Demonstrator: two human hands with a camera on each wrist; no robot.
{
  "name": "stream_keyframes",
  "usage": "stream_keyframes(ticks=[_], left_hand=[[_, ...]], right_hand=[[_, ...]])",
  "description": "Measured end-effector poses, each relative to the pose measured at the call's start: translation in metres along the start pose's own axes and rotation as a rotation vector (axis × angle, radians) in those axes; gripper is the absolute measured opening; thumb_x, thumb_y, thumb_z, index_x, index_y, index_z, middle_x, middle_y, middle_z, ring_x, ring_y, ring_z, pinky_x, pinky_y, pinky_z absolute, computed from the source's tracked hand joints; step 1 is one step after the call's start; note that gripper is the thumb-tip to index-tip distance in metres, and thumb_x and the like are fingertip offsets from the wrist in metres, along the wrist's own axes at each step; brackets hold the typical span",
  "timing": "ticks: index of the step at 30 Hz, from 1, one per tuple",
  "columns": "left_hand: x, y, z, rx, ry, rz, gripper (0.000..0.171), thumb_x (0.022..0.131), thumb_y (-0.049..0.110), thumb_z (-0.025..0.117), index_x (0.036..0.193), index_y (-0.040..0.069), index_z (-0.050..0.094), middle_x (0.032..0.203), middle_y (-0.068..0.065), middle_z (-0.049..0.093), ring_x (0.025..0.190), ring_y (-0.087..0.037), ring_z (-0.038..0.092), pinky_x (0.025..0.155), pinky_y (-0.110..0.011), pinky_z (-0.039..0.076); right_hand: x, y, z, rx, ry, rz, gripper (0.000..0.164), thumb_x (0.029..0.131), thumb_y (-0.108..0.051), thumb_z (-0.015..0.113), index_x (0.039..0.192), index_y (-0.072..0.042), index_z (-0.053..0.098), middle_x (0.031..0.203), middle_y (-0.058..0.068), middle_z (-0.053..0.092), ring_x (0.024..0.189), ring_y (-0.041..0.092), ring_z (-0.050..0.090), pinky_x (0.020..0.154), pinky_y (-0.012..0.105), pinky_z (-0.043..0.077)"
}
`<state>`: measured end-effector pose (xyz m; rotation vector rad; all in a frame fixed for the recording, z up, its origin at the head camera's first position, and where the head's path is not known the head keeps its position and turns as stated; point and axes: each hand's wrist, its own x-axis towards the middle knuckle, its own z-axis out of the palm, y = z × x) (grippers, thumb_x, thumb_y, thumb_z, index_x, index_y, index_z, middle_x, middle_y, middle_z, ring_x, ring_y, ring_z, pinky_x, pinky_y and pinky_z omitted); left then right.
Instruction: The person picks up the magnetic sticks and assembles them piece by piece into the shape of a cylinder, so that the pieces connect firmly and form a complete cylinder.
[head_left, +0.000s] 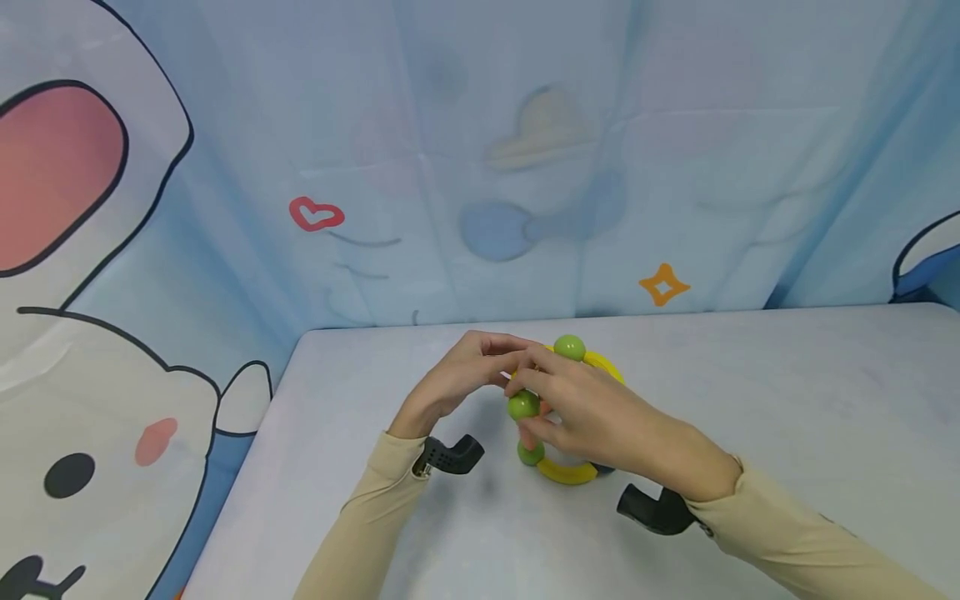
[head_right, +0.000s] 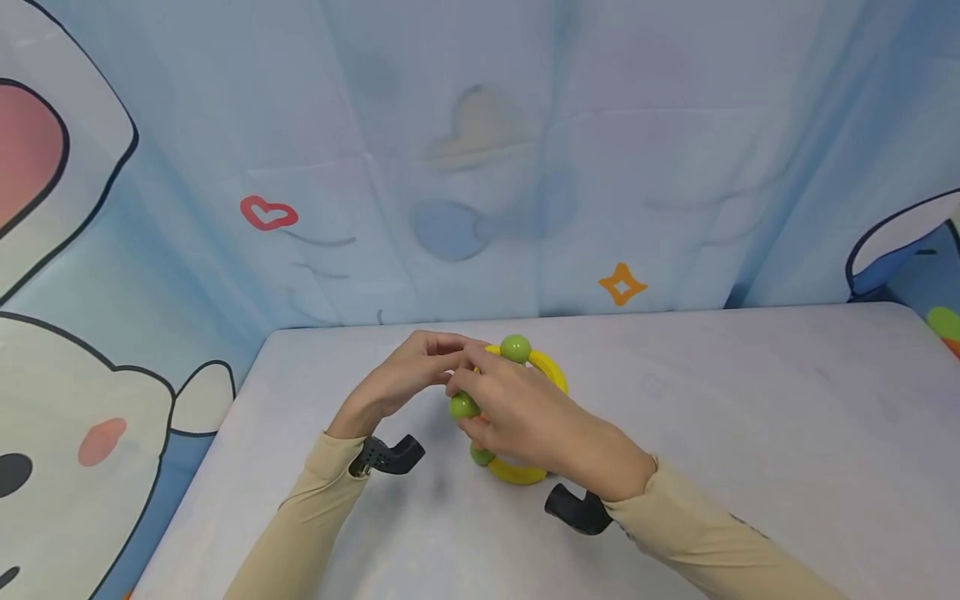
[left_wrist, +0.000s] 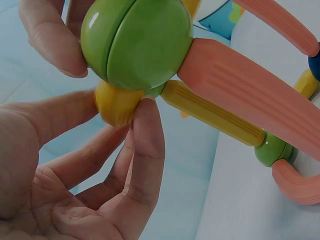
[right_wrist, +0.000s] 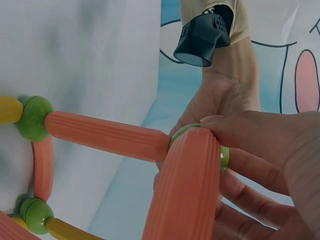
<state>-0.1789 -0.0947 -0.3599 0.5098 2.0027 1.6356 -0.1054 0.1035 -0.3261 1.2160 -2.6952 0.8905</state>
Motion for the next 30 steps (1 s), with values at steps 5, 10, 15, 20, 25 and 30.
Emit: stream_keyframes(ticks=[5,10,15,20,25,30], left_hand=[[0.0,-0.001,0.0,0.0,-0.002,0.004,0.037,0.106,0.015,0.059,0.136,-0.005,0.065,0.129,-0.017,0.07,0.093,-0.013,0.068,0.086,-0.032,0.059],[0.001,-0.003,0.001,0.006,0.002,0.006,0.038,0.108,0.021,0.058,0.137,-0.002,0.065,0.129,-0.014,0.07,0.099,-0.015,0.069,0.088,-0.033,0.059],[-0.002,-0.013,0.002,0.041,0.029,0.062,0.041,0.112,0.026,0.05,0.142,0.001,0.061,0.132,-0.013,0.066,0.111,-0.021,0.066,0.092,-0.036,0.059],[-0.014,-0.041,0.004,0.162,0.045,0.087,0.039,0.109,0.007,0.048,0.146,-0.001,0.056,0.133,-0.017,0.062,0.118,-0.029,0.063,0.097,-0.041,0.057],[-0.028,-0.07,0.01,0.264,-0.047,0.059,0.049,0.095,-0.003,0.065,0.143,0.001,0.056,0.141,-0.013,0.057,0.126,-0.029,0.057,0.098,-0.034,0.053],[-0.029,-0.084,0.022,0.231,-0.093,0.097,0.061,0.085,0.004,0.086,0.139,0.006,0.058,0.141,-0.007,0.052,0.13,-0.02,0.053,0.102,-0.029,0.053]], right_hand=[[0.001,0.001,0.001,0.01,0.005,0.008,0.021,0.089,-0.005,0.083,0.107,-0.009,0.073,0.111,0.002,0.058,0.076,0.002,0.066,0.071,0.025,0.058],[-0.003,0.004,-0.008,0.01,0.047,0.069,0.015,0.096,-0.013,0.078,0.11,-0.014,0.072,0.111,-0.002,0.061,0.084,0.006,0.066,0.072,0.028,0.057],[-0.015,0.018,-0.027,0.028,0.201,0.081,0.017,0.098,-0.008,0.074,0.114,-0.011,0.071,0.112,-0.002,0.065,0.091,0.01,0.065,0.076,0.033,0.058],[-0.045,0.051,-0.04,0.036,0.321,0.178,0.029,0.093,0.004,0.074,0.12,-0.006,0.068,0.116,0.005,0.069,0.093,0.018,0.067,0.081,0.021,0.055],[-0.079,0.087,-0.023,0.148,0.128,0.369,0.039,0.09,0.001,0.078,0.127,0.002,0.063,0.122,0.017,0.065,0.098,0.026,0.067,0.083,0.03,0.06],[-0.096,0.098,0.012,0.31,-0.078,0.51,0.064,0.085,-0.014,0.088,0.135,0.008,0.055,0.124,0.018,0.061,0.104,0.028,0.063,0.083,0.039,0.062]])
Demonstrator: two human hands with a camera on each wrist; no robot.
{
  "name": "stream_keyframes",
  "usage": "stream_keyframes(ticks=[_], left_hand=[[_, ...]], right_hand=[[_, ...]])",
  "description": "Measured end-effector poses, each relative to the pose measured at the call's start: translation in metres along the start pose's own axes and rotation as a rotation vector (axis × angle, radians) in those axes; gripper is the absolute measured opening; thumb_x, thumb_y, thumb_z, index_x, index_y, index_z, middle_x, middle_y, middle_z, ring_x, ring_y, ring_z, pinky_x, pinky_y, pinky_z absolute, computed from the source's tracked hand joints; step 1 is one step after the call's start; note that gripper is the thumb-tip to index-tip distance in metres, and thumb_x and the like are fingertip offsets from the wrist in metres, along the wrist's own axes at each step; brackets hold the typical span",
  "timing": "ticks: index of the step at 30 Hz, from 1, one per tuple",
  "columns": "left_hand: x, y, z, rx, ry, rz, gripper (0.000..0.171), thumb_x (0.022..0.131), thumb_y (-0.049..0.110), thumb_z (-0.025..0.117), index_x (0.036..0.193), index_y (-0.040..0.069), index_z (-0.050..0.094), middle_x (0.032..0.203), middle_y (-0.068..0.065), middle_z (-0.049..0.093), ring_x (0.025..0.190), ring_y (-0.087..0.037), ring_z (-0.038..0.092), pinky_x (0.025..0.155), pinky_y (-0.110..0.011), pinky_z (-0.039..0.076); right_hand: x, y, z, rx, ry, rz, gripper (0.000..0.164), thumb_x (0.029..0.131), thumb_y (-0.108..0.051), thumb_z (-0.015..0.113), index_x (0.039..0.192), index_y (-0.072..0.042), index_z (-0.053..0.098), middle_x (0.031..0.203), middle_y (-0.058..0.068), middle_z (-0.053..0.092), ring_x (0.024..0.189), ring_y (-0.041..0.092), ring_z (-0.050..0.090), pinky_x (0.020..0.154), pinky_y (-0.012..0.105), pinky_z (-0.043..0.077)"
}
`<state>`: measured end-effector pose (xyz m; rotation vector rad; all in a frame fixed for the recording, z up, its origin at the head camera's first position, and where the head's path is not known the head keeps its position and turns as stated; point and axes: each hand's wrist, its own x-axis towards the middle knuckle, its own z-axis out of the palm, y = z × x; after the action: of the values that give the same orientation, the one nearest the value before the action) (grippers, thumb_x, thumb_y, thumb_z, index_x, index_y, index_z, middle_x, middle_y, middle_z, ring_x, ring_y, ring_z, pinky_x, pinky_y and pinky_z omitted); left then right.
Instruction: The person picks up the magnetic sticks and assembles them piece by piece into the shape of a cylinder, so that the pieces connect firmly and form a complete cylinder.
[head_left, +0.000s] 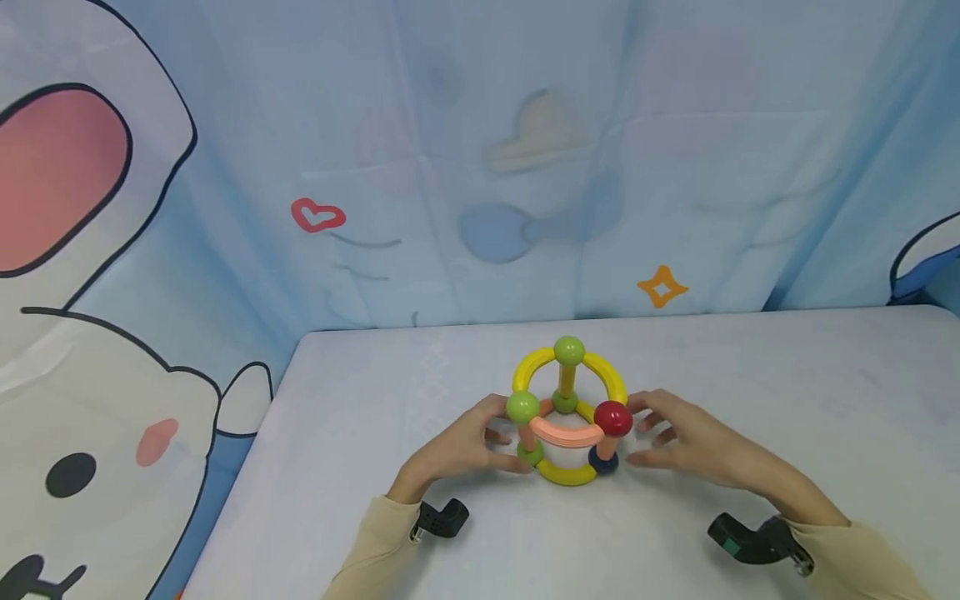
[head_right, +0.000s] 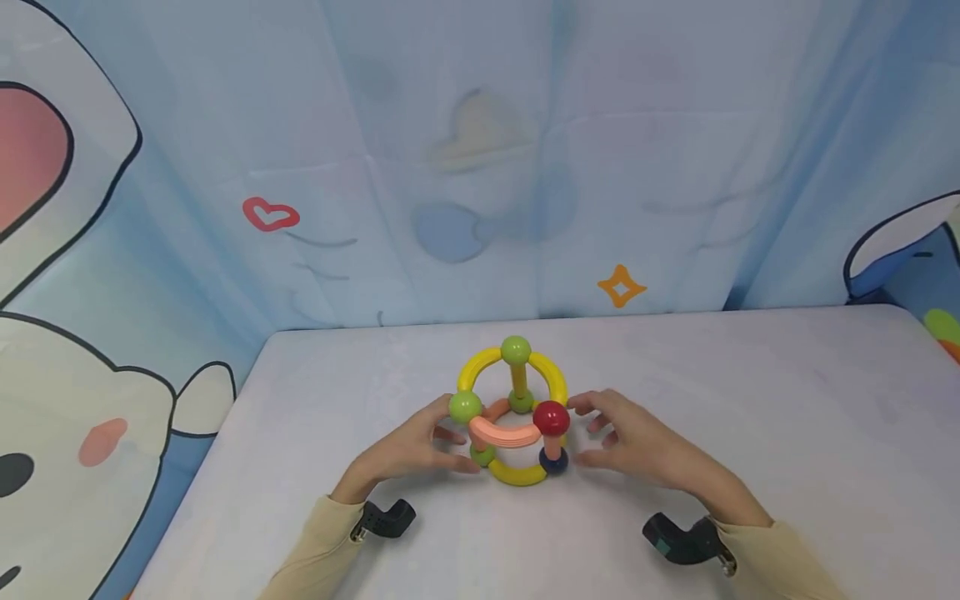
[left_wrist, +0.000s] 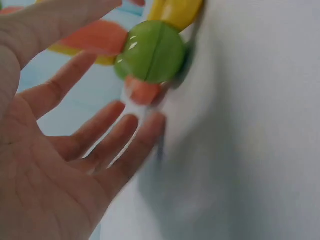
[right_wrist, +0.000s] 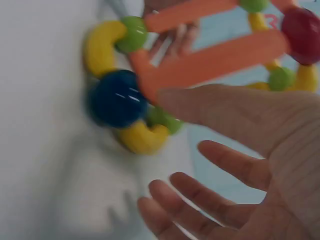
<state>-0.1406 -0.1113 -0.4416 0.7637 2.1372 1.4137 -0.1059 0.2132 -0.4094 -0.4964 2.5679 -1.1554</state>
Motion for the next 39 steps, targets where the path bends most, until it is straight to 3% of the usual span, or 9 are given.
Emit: stream_keyframes(ticks=[4,9,12,16,19,25,31,39], left_hand=[[0.004,-0.001,0.009,-0.011,0.036,0.032,0.061,0.082,0.004,0.089,0.135,0.006,0.059,0.134,-0.004,0.055,0.127,-0.015,0.056,0.104,-0.028,0.051],[0.006,-0.001,0.015,0.007,0.069,0.064,0.056,0.085,0.004,0.087,0.136,0.002,0.062,0.131,-0.009,0.061,0.126,-0.017,0.058,0.102,-0.028,0.052],[0.005,0.0,0.017,0.006,0.091,0.038,0.065,0.086,0.005,0.086,0.145,0.005,0.059,0.136,-0.007,0.061,0.126,-0.018,0.059,0.1,-0.026,0.053],[0.004,-0.001,0.019,0.024,0.144,-0.001,0.055,0.086,0.008,0.087,0.137,0.007,0.067,0.127,-0.003,0.062,0.122,-0.018,0.06,0.095,-0.024,0.055],[0.003,-0.002,0.02,0.043,0.168,-0.011,0.046,0.085,0.009,0.088,0.128,0.008,0.073,0.123,-0.001,0.061,0.12,-0.017,0.06,0.093,-0.022,0.055],[0.003,0.0,0.019,0.08,0.167,0.017,0.044,0.086,0.007,0.087,0.127,0.004,0.073,0.124,-0.006,0.06,0.119,-0.019,0.058,0.096,-0.023,0.055],[0.005,0.001,0.018,0.12,0.18,-0.006,0.045,0.085,0.006,0.088,0.127,0.002,0.072,0.126,-0.009,0.059,0.119,-0.024,0.059,0.096,-0.024,0.055],[0.005,0.002,0.017,0.147,0.184,-0.022,0.049,0.085,0.006,0.088,0.131,0.002,0.071,0.128,-0.01,0.059,0.119,-0.025,0.059,0.096,-0.024,0.055]], right_hand=[[0.004,0.002,0.022,0.061,-0.001,-0.008,0.068,0.08,-0.017,0.092,0.132,0.006,0.055,0.117,0.011,0.06,0.102,0.025,0.062,0.081,0.034,0.061],[0.011,-0.002,0.035,-0.007,0.064,-0.051,0.066,0.078,-0.016,0.094,0.127,0.005,0.055,0.106,0.006,0.059,0.091,0.019,0.059,0.075,0.032,0.057],[0.014,-0.002,0.037,-0.025,0.078,-0.052,0.065,0.078,-0.013,0.093,0.129,0.006,0.056,0.105,0.006,0.059,0.091,0.02,0.058,0.078,0.037,0.057],[0.018,0.0,0.037,-0.002,0.072,-0.099,0.064,0.08,-0.011,0.092,0.132,0.005,0.06,0.114,0.008,0.063,0.099,0.022,0.062,0.086,0.044,0.06],[0.021,0.001,0.037,0.016,0.067,-0.129,0.061,0.081,-0.01,0.091,0.132,0.005,0.061,0.119,0.011,0.066,0.103,0.023,0.063,0.088,0.043,0.061],[0.022,0.002,0.037,0.034,0.061,-0.127,0.06,0.082,-0.008,0.09,0.133,0.004,0.06,0.124,0.013,0.066,0.104,0.024,0.064,0.088,0.042,0.061],[0.024,0.003,0.037,0.041,0.064,-0.115,0.059,0.084,-0.008,0.088,0.134,0.003,0.06,0.13,0.016,0.064,0.114,0.031,0.064,0.092,0.046,0.06],[0.024,0.006,0.038,0.041,0.067,-0.124,0.056,0.084,-0.006,0.087,0.133,0.003,0.061,0.123,0.012,0.066,0.111,0.029,0.063,0.091,0.048,0.059]])
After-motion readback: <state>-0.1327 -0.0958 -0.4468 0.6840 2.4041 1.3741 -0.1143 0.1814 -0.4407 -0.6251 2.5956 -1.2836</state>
